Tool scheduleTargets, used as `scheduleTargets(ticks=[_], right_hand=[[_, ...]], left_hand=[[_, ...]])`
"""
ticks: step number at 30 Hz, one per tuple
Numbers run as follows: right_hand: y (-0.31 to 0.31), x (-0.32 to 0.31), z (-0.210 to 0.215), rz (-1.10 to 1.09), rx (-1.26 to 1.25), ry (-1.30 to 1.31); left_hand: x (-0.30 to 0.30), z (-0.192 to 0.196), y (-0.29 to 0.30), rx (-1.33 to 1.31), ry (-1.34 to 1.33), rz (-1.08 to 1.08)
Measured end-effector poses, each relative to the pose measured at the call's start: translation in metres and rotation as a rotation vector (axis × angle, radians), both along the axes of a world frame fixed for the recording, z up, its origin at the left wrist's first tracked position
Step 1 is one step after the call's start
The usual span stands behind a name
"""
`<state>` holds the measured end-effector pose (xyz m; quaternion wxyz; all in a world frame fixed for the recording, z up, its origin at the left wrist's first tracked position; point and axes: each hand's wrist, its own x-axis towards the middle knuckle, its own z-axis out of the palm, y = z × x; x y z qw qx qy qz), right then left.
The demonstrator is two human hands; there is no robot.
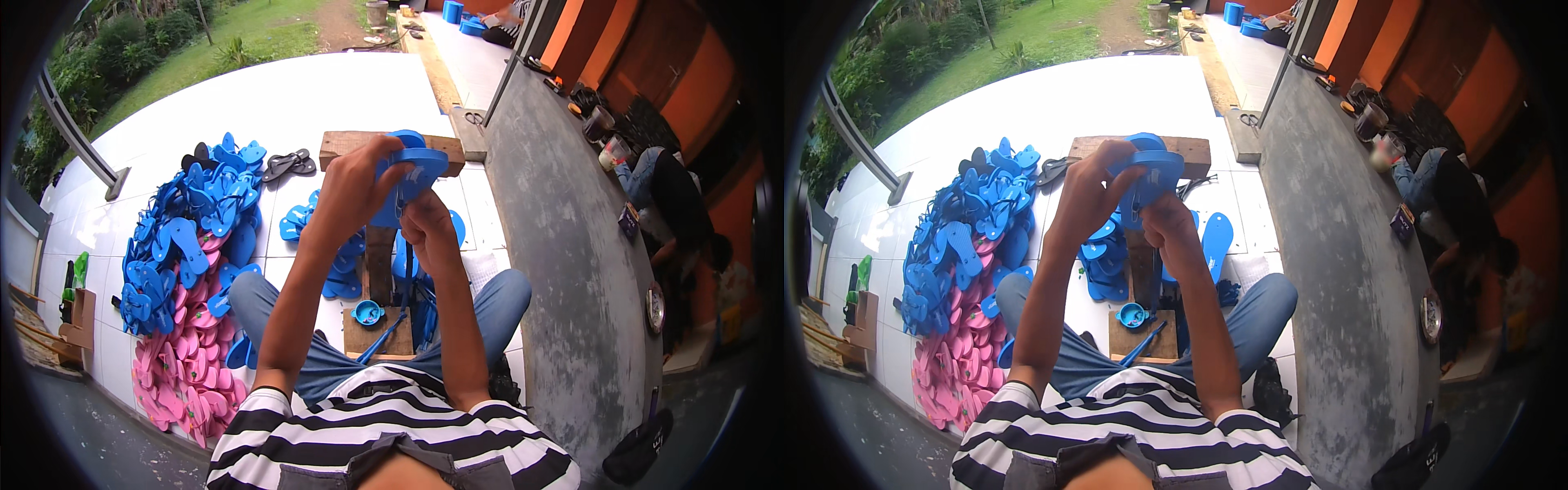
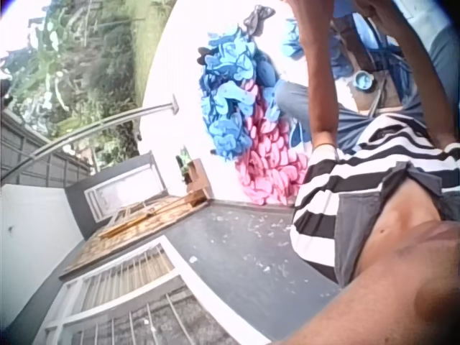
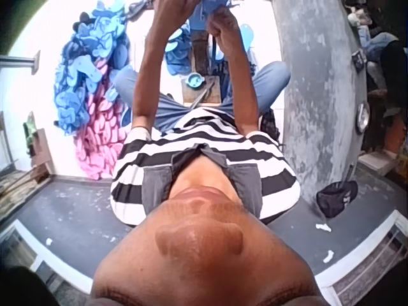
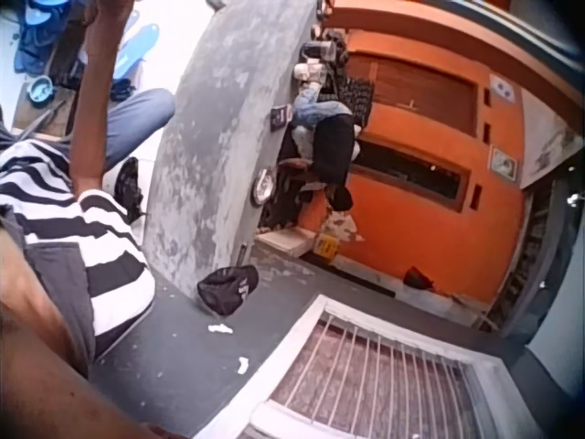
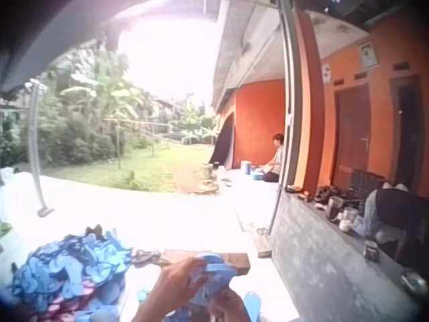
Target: The person assembles flip-flops by pulling straps through holes in the blue soles using a metal tool and then stacks the finished pairs.
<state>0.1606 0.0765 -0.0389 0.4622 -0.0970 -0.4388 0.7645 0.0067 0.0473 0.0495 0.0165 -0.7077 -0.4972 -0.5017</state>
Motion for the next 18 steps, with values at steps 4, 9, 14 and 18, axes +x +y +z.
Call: scheduleTargets(ticks=[4, 9, 14, 18], right_hand=[[0.017, -0.005, -0.004, 0.038, -0.009, 0.054], [-0.011, 0.006, 0.005, -0.184, 0.045, -0.2], [-0.014, 0.022, 0.034, -0.991, 0.762, -0.635], [0.006, 0.019, 0.044, -0.348, 0.393, -0.297]], left_hand=[[0.004, 0.009, 0.002, -0.089, -0.102, 0.0], [-0.005, -0.004, -0.016, -0.069, -0.228, -0.137], [0.013, -0.032, -0.022, -0.083, -0.474, -0.176], [0.024, -0.039, -0.012, -0.238, -0.677, -0.359]])
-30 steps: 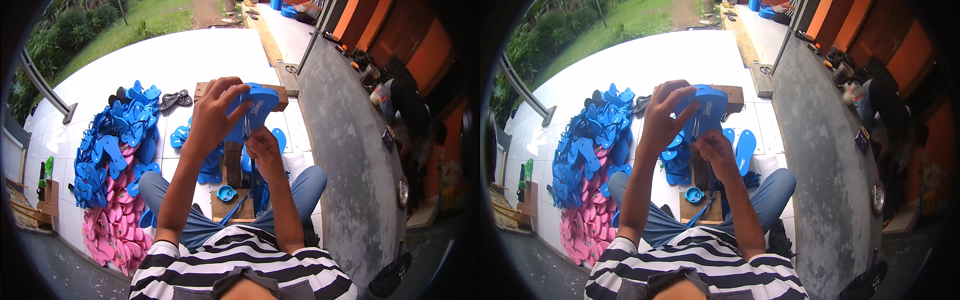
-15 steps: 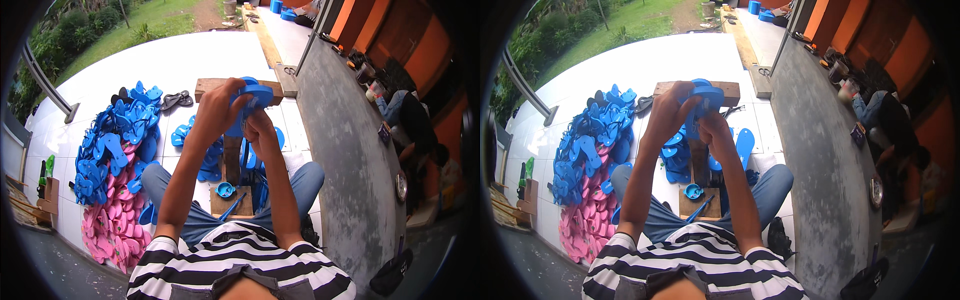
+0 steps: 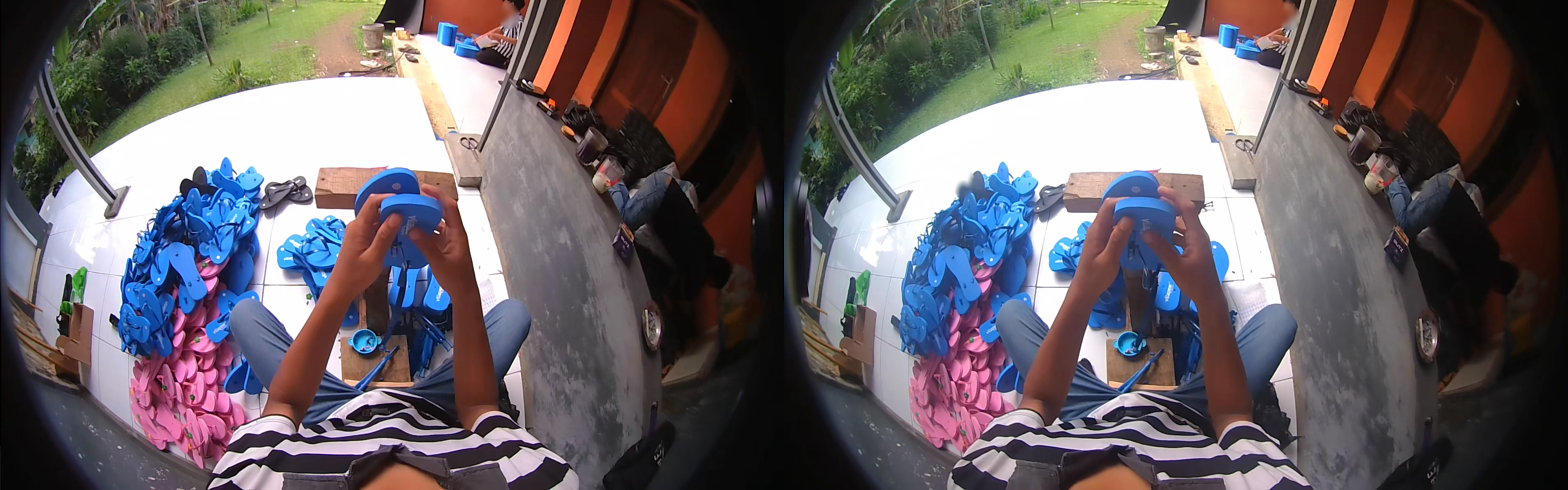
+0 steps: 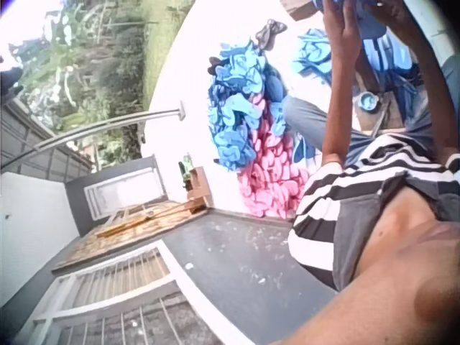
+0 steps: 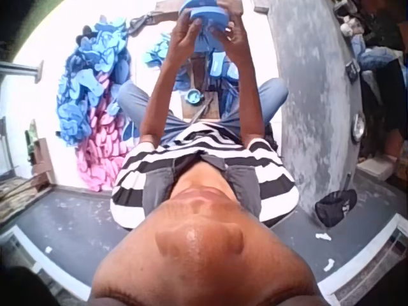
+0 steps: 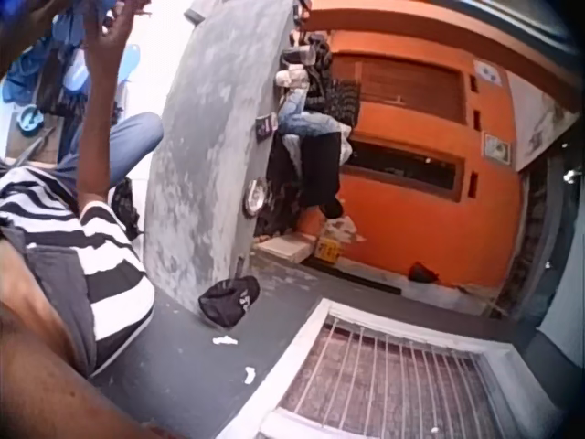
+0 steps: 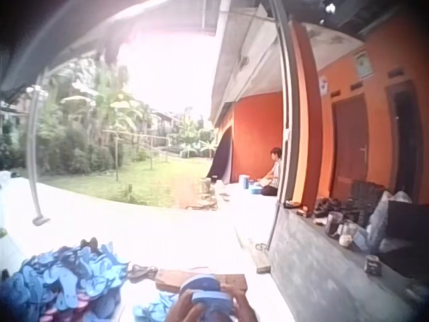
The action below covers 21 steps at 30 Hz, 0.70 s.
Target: The person assembles flip-flops by pulling straps through holes in the blue soles using a metal tool and then stacks the finished pairs.
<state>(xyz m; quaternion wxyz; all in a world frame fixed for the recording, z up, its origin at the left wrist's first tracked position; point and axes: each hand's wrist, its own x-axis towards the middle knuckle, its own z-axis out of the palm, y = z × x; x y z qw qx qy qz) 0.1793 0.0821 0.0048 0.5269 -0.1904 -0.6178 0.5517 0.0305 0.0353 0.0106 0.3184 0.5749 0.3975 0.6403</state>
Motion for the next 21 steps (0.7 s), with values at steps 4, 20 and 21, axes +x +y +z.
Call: scheduleTargets(ticks=[4, 20, 21], right_hand=[[0.017, -0.01, 0.008, 0.06, 0.1, -0.07], [-0.104, 0.03, -0.022, -0.066, -0.14, -0.129], [-0.116, 0.039, -0.027, -0.047, -0.344, -0.198]], left_hand=[[0.005, 0.005, 0.012, 0.019, -0.148, -0.103], [0.041, -0.02, -0.135, -0.171, 0.157, 0.112], [0.041, -0.024, -0.113, -0.457, 0.005, 0.006]])
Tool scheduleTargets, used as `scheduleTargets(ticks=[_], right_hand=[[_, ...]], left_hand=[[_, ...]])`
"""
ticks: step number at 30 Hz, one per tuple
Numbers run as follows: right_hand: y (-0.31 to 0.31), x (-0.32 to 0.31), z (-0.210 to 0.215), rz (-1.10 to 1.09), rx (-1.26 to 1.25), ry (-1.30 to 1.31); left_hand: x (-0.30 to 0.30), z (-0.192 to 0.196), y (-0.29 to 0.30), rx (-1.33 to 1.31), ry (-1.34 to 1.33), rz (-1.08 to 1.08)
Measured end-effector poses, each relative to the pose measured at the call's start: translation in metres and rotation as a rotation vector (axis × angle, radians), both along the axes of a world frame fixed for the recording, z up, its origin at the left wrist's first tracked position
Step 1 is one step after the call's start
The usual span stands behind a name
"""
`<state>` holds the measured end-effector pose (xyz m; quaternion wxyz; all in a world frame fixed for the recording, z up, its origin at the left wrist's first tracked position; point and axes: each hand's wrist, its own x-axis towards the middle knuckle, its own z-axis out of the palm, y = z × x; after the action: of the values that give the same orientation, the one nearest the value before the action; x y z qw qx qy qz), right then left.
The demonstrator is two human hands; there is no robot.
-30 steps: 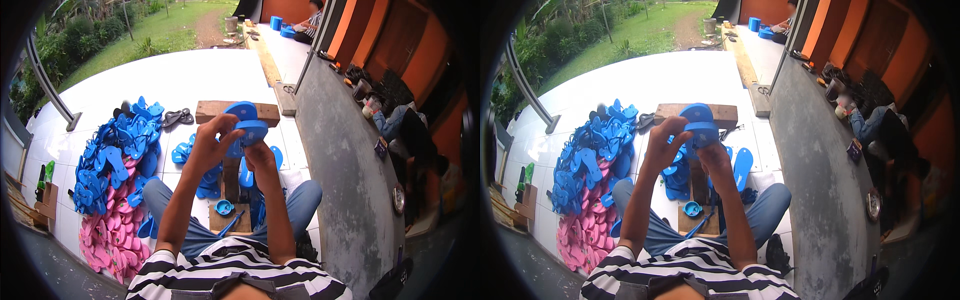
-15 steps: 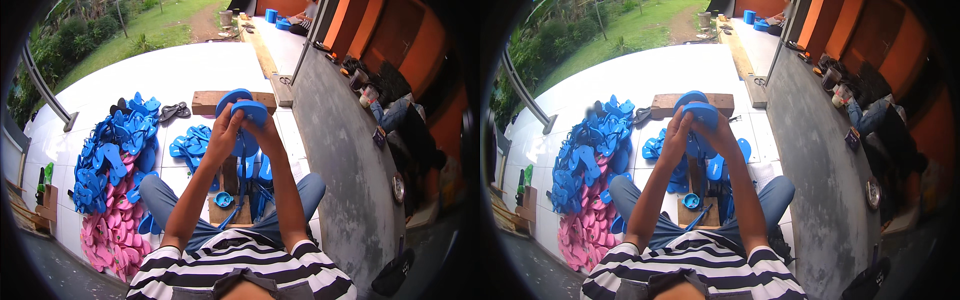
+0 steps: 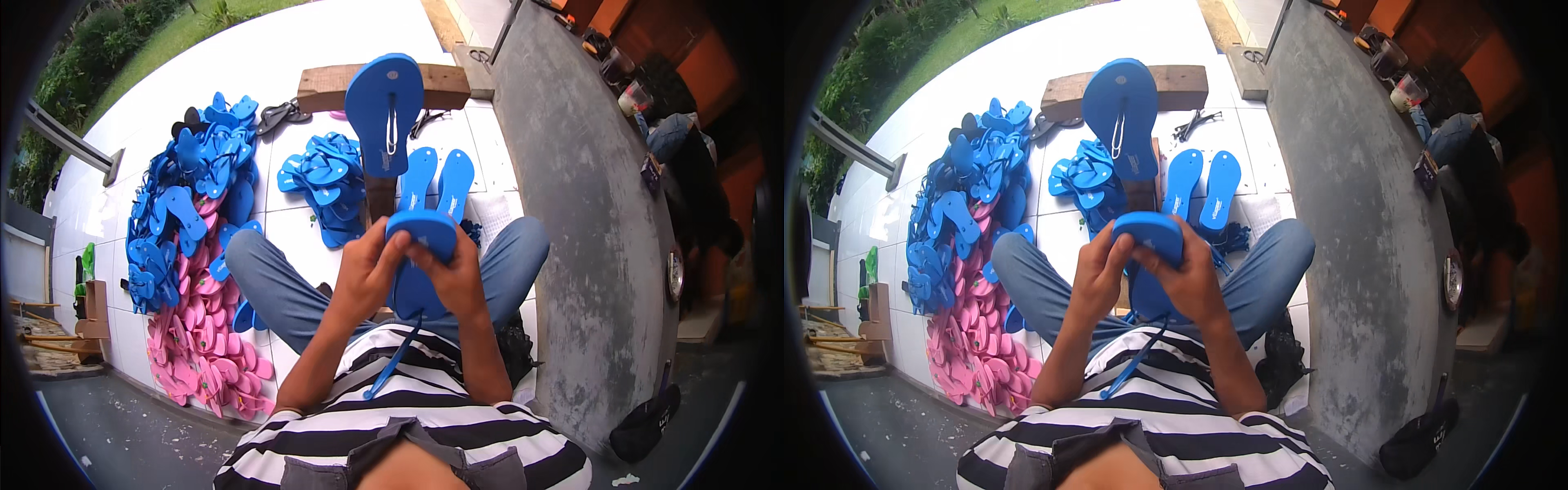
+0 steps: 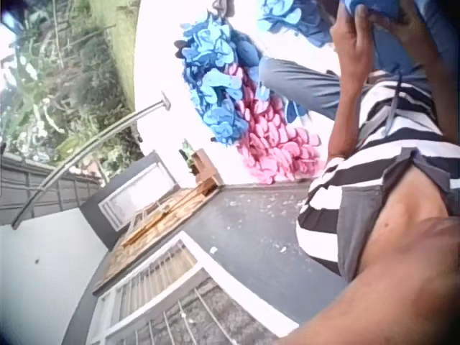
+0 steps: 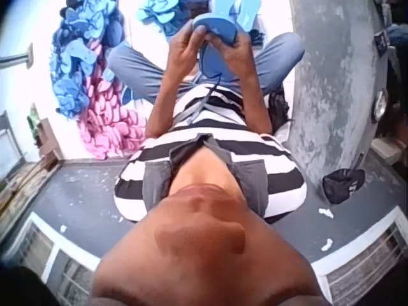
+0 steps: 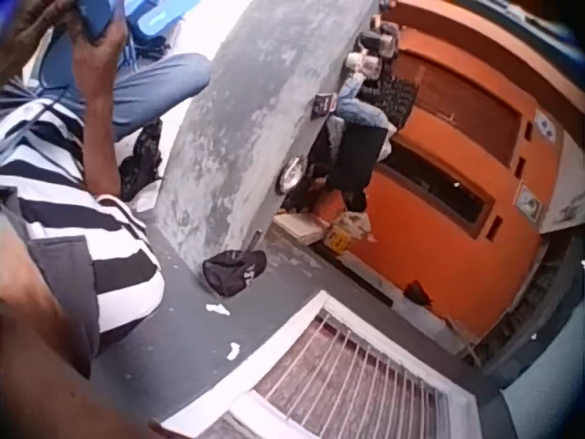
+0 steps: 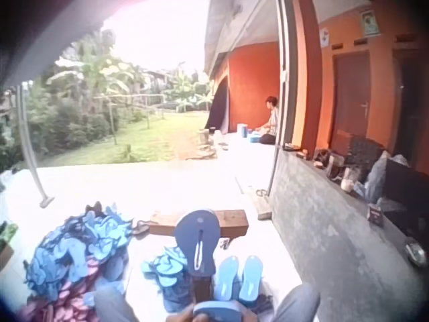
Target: The person assembles flip-flops by pulling straps through holes in the blue soles using a metal tool and then stacks the finished pairs.
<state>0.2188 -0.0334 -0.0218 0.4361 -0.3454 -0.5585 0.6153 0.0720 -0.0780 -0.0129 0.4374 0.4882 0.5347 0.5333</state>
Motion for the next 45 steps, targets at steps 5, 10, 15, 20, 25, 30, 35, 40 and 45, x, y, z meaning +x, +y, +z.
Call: scheduleTargets(ticks=[5, 10, 15, 20, 25, 30, 35, 40, 45], right_hand=[[0.018, -0.02, -0.073, -0.326, 0.375, -0.417], [0.012, -0.018, -0.068, 0.024, 0.044, -0.189], [0.016, -0.009, -0.022, 0.078, 0.573, -0.002], [-0.001, -0.009, 0.008, -0.025, 0.78, 0.007], [-0.02, -0.014, 0.003, -0.128, 0.73, 0.034], [-0.01, -0.013, 0.006, -0.072, 0.746, 0.008], [0.004, -0.029, 0.003, -0.203, 0.502, 0.005], [0.006, -0.038, 0.004, -0.139, 0.678, -0.569], [0.002, -0.049, -0.014, -0.023, 0.841, -0.747]], left_hand=[[-0.03, -0.076, 0.029, 0.03, 0.29, 0.076], [-0.04, -0.036, 0.021, 0.203, 0.358, 0.061], [-0.037, 0.016, -0.001, 0.637, 0.54, 0.06], [-0.034, 0.027, -0.012, 0.811, 0.409, 0.059], [-0.033, 0.032, -0.014, 0.806, 0.339, 0.009], [-0.026, 0.019, -0.014, 0.81, 0.279, 0.088], [-0.042, 0.018, -0.001, 0.592, 0.542, 0.187], [-0.042, 0.004, 0.02, 0.222, 0.196, 0.371], [-0.045, 0.006, 0.032, 0.237, 0.049, 0.401]])
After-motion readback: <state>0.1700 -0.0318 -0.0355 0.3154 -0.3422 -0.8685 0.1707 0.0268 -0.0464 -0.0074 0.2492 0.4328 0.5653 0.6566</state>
